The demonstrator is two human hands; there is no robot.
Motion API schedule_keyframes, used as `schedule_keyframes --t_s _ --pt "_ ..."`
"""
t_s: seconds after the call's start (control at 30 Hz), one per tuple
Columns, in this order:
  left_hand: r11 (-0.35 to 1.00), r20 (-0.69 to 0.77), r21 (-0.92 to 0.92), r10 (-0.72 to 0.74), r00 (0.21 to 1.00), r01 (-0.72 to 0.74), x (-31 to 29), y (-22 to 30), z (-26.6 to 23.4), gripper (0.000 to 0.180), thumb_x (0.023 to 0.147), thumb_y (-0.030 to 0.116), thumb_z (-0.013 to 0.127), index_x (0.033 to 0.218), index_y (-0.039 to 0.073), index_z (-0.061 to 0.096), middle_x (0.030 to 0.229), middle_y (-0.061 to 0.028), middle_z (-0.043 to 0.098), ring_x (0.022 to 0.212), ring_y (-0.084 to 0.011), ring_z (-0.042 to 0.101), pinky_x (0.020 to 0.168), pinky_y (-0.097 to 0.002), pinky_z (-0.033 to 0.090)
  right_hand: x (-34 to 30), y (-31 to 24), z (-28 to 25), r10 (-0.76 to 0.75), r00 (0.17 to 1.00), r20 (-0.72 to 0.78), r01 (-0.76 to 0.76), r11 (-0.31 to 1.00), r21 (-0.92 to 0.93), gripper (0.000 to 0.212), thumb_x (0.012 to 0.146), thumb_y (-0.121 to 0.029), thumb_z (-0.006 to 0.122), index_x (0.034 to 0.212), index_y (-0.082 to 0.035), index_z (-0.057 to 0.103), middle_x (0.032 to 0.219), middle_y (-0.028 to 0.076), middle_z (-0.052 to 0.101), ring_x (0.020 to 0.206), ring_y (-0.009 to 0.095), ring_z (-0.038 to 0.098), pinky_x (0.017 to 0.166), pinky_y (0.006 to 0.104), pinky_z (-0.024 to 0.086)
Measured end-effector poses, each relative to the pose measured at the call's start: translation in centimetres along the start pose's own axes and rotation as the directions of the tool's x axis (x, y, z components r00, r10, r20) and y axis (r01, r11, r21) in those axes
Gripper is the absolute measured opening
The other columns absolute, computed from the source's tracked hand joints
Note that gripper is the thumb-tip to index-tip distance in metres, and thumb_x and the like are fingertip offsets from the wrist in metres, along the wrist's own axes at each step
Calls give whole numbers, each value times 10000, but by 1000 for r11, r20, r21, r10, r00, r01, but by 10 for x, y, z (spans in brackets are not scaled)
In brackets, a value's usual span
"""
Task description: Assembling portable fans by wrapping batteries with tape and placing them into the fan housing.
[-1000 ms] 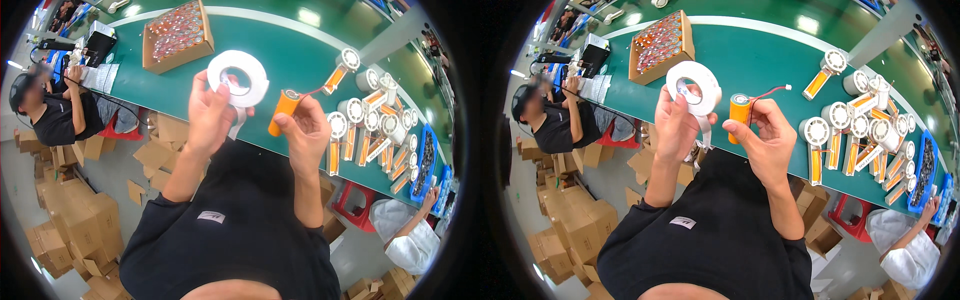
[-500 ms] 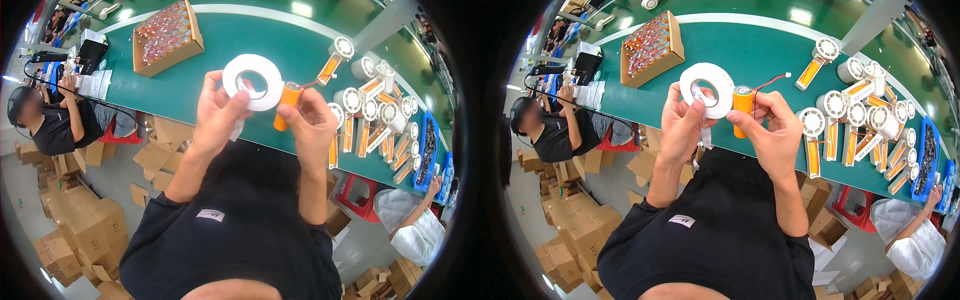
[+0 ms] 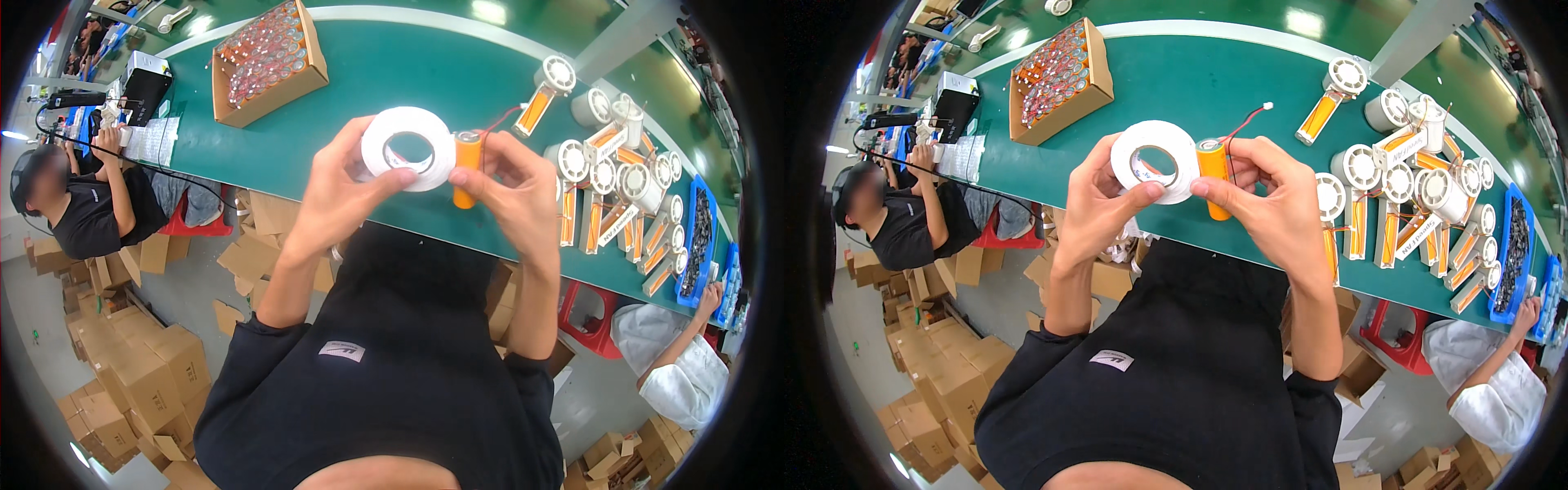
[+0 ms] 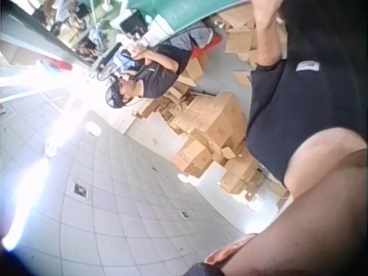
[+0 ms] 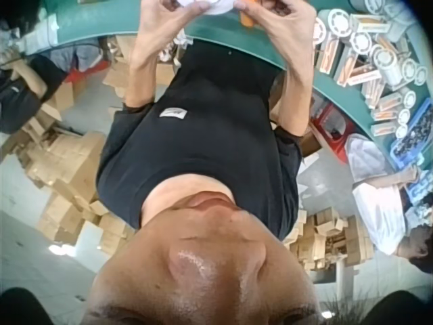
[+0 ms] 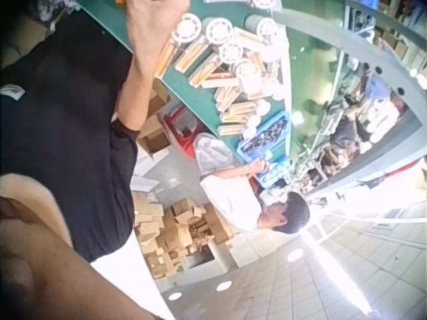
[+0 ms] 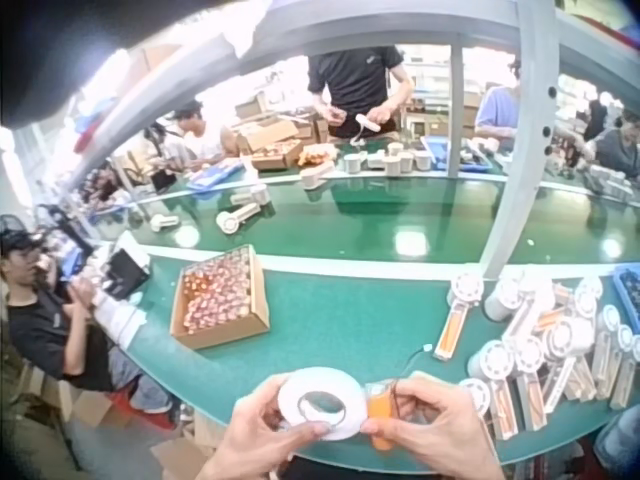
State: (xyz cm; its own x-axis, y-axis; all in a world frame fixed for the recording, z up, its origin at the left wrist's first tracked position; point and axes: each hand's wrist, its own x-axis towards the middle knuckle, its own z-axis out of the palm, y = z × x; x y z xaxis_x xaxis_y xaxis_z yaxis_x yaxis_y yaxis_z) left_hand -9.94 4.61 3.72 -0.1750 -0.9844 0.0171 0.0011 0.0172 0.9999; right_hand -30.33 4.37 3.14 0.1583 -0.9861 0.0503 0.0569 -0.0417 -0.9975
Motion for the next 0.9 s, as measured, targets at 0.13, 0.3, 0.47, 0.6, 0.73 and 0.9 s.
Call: schedule_keyframes --t_s 0.13,0.3,0.47,0.6,0.73,0.9 --pt "988 -54 -150 -30 998 22 -2 -12 16 442 768 39 760 1143 -28 535 1037 -76 620 925 -117 598 799 -257 498 0 1 19 -111 976 -190 145 974 174 332 773 -48 762 1053 57 618 859 45 639 732 61 573 656 189 476" --pt "915 -126 -398 16 992 -65 0 -9 35 380 767 23 757 1083 -3 549 997 -61 615 900 -108 596 774 -244 493 1 -1 28 -173 885 -432 332 885 326 348 809 -26 724 1106 51 560 945 82 634 824 117 612 747 241 509" --pt "815 -223 -548 71 972 -185 -1 -12 53 324 802 72 738 1043 46 522 1008 -50 592 920 -121 579 790 -272 474 -1 12 41 -137 852 -505 438 715 545 450 779 -20 750 1147 23 495 1037 100 598 952 164 610 844 295 510" --pt "833 -221 -528 55 974 -167 1 -11 54 364 839 180 724 1104 93 490 1034 -29 569 941 -140 559 816 -296 445 -5 16 44 -147 878 -456 426 676 601 503 734 3 779 1146 19 491 1055 130 606 997 200 616 887 326 513" --pt "852 -233 -487 84 969 -191 3 -10 56 382 856 214 705 1144 89 488 1044 -26 569 935 -136 553 818 -301 441 -6 18 43 -116 892 -438 389 693 607 479 720 8 786 1121 29 524 1069 168 625 1000 214 629 881 320 522" --pt "854 -111 -517 -8 994 -51 -3 -21 48 392 867 280 688 1126 63 489 970 -44 590 868 -138 570 752 -299 457 -7 15 40 -159 895 -416 388 736 555 464 715 21 784 1107 39 537 1077 199 636 967 220 646 859 312 535"
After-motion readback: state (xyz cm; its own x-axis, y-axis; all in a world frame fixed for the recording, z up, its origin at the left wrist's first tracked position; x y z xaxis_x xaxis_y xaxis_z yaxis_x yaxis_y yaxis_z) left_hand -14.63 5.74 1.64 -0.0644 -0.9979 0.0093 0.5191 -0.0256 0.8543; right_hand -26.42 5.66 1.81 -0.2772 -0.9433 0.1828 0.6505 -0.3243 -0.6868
